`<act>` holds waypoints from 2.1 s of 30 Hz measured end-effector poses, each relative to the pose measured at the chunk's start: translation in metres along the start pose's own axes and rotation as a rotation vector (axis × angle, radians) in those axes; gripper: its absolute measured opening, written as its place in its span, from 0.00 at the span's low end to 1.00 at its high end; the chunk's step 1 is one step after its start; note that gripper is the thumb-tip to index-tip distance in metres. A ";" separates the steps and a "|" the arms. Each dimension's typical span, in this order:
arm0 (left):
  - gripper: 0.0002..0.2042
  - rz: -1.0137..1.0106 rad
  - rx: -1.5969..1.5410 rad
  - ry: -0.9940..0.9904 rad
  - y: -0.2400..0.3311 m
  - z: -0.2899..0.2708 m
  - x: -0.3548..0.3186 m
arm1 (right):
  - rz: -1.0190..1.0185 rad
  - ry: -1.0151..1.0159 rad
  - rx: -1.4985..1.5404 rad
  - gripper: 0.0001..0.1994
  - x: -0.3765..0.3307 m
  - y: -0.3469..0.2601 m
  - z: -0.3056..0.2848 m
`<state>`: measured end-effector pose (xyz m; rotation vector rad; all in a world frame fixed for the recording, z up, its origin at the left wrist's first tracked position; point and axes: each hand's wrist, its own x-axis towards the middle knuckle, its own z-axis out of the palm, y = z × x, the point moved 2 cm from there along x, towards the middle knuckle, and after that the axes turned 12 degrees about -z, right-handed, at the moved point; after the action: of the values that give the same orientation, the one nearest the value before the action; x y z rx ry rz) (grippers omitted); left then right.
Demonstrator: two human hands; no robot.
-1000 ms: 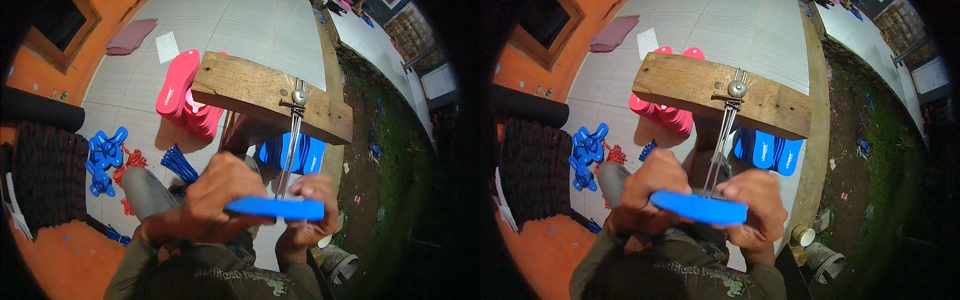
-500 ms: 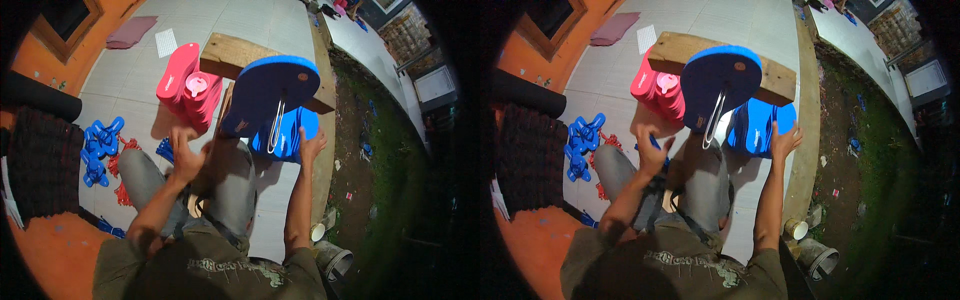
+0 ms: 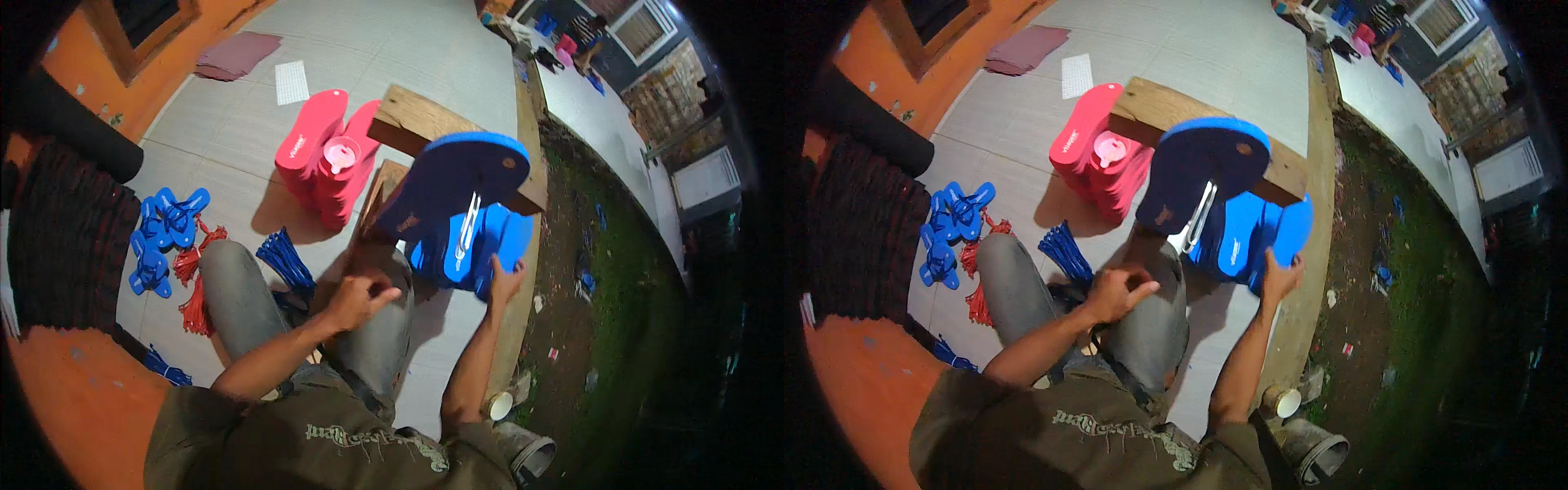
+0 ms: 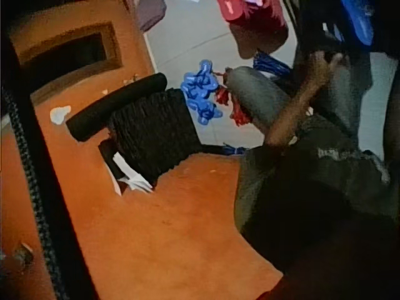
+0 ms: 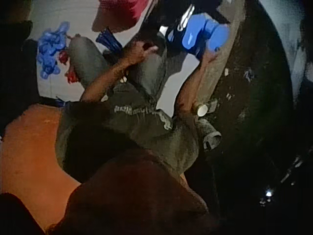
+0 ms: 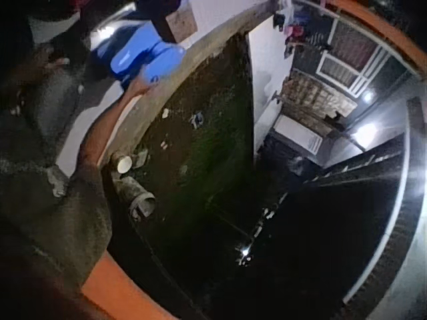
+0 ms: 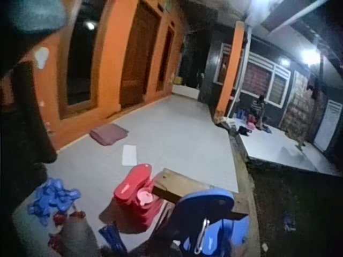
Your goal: The person attaches straps to flip-flop soles using a wooden jig, pulling the plastic strap ends through the pre-drilled holes in the soles.
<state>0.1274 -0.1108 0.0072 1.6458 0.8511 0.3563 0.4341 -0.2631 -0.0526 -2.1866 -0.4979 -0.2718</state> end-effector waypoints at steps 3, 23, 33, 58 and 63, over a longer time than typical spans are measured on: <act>0.17 0.116 -0.012 0.067 0.029 0.005 -0.002 | -0.058 -0.206 0.413 0.40 -0.097 -0.067 -0.032; 0.14 0.981 0.103 -0.068 0.147 -0.072 -0.004 | -0.798 -0.480 0.966 0.16 -0.076 -0.269 -0.082; 0.14 1.129 0.137 0.137 0.148 -0.065 0.017 | -0.942 -0.197 0.879 0.17 -0.065 -0.267 -0.073; 0.15 -0.075 0.687 0.366 -0.060 -0.159 0.066 | -0.370 -0.008 0.614 0.11 -0.137 -0.184 0.001; 0.11 -0.400 0.771 0.042 -0.308 -0.122 0.061 | -0.472 -0.298 0.379 0.07 -0.175 -0.165 0.024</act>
<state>-0.0131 0.0329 -0.2637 2.0956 1.4322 -0.2583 0.2045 -0.1974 -0.0143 -1.7231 -1.1398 -0.0878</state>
